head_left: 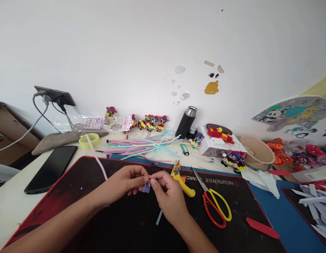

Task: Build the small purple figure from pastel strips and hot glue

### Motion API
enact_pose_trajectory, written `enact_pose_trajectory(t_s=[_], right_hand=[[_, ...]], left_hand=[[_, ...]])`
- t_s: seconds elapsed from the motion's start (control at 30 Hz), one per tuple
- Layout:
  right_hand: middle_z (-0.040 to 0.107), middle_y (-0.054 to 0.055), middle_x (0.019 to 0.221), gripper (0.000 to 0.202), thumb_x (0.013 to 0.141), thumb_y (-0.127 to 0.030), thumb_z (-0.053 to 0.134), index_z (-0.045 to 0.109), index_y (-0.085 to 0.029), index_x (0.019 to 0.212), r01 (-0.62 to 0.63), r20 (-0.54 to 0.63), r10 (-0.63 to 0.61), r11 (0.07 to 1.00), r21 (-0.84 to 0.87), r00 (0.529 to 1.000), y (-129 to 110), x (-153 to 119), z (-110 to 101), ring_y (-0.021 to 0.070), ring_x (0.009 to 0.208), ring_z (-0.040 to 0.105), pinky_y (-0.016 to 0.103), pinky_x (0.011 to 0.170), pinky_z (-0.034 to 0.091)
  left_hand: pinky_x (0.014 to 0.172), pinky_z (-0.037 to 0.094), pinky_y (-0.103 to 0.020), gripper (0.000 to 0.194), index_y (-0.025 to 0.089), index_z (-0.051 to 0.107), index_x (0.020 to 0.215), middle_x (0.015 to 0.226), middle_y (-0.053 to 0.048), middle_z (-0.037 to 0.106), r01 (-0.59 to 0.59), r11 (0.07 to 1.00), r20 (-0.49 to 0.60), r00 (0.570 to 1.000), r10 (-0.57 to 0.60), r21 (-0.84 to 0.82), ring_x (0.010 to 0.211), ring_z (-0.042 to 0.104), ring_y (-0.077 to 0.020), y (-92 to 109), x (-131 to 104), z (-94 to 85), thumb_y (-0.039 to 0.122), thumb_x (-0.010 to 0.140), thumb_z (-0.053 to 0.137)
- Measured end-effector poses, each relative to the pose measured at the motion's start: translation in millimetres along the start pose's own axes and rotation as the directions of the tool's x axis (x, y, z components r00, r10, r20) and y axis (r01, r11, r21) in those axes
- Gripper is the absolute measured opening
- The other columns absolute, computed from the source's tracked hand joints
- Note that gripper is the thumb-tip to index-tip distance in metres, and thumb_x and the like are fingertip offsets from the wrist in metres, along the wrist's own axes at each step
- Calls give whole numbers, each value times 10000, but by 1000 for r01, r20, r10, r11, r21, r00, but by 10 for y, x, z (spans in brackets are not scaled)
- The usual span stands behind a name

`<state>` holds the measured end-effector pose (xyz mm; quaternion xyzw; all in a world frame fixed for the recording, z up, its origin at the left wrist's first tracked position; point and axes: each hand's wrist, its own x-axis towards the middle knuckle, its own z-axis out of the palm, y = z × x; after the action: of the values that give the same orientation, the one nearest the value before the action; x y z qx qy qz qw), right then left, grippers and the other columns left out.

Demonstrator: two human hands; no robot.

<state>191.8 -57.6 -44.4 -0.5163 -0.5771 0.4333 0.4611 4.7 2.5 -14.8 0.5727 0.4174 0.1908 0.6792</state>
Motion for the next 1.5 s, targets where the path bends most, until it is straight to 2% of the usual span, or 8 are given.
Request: enact_pose_trajectory(t_s=[0.33, 0.6, 0.77, 0.93, 1.13, 1.33, 1.5], right_hand=[[572, -43, 625, 237, 1011, -397, 591, 704, -190, 987, -54, 28, 53, 998, 36, 998, -16, 1, -1, 82, 416, 381, 219, 416, 278], [466, -66, 573, 190, 968, -353, 606, 655, -190, 882, -60, 23, 60, 998, 33, 998, -23, 15, 29, 108, 477, 385, 225, 453, 270], [430, -76, 568, 163, 935, -321, 624, 636, -192, 835, -47, -21, 47, 998, 33, 999, -31, 5, 27, 110, 507, 371, 229, 480, 273], [421, -81, 565, 164, 932, -313, 620, 624, -192, 821, -32, -28, 33, 999, 22, 999, -42, 0, 23, 104, 500, 354, 227, 478, 266], [405, -99, 524, 205, 959, -368, 610, 624, -201, 841, -68, 4, 68, 996, 51, 998, -53, -5, 5, 90, 408, 346, 224, 421, 253], [412, -107, 510, 208, 956, -385, 605, 599, -213, 840, -91, 25, 89, 992, 88, 996, -83, -10, 4, 85, 372, 341, 221, 391, 252], [460, -88, 529, 198, 962, -372, 605, 631, -208, 855, -85, 15, 84, 993, 78, 996, -86, 1, 6, 95, 408, 374, 226, 423, 291]], left_hand=[[503, 359, -212, 442, 173, 630, 890, 676, 35, 573, -45, 995, -51, 997, 50, 90, 574, 490, -114, -10, -29, -12, 612, 899, 677], [499, 344, -215, 487, 170, 631, 895, 667, 34, 570, -84, 993, -60, 994, 89, 88, 574, 474, -115, -37, -17, -14, 656, 911, 647], [539, 380, -218, 402, 171, 644, 906, 730, 30, 606, -113, 989, -45, 992, 118, 100, 620, 491, -116, 44, -62, 5, 560, 875, 739], [556, 379, -216, 321, 169, 666, 879, 724, 29, 611, -128, 983, -64, 989, 137, 133, 641, 486, -118, 105, -81, 54, 482, 882, 738], [523, 384, -218, 356, 166, 668, 876, 703, 26, 595, -104, 984, -82, 990, 116, 142, 606, 491, -121, 101, -77, 46, 521, 885, 700], [485, 334, -208, 420, 164, 639, 855, 653, 37, 571, -17, 1000, -27, 999, 17, -8, 547, 469, -104, 57, -44, 21, 572, 827, 735], [497, 349, -216, 405, 164, 651, 878, 639, 36, 570, -38, 996, -68, 997, 44, 87, 551, 474, -111, 54, -42, 20, 565, 867, 708]])
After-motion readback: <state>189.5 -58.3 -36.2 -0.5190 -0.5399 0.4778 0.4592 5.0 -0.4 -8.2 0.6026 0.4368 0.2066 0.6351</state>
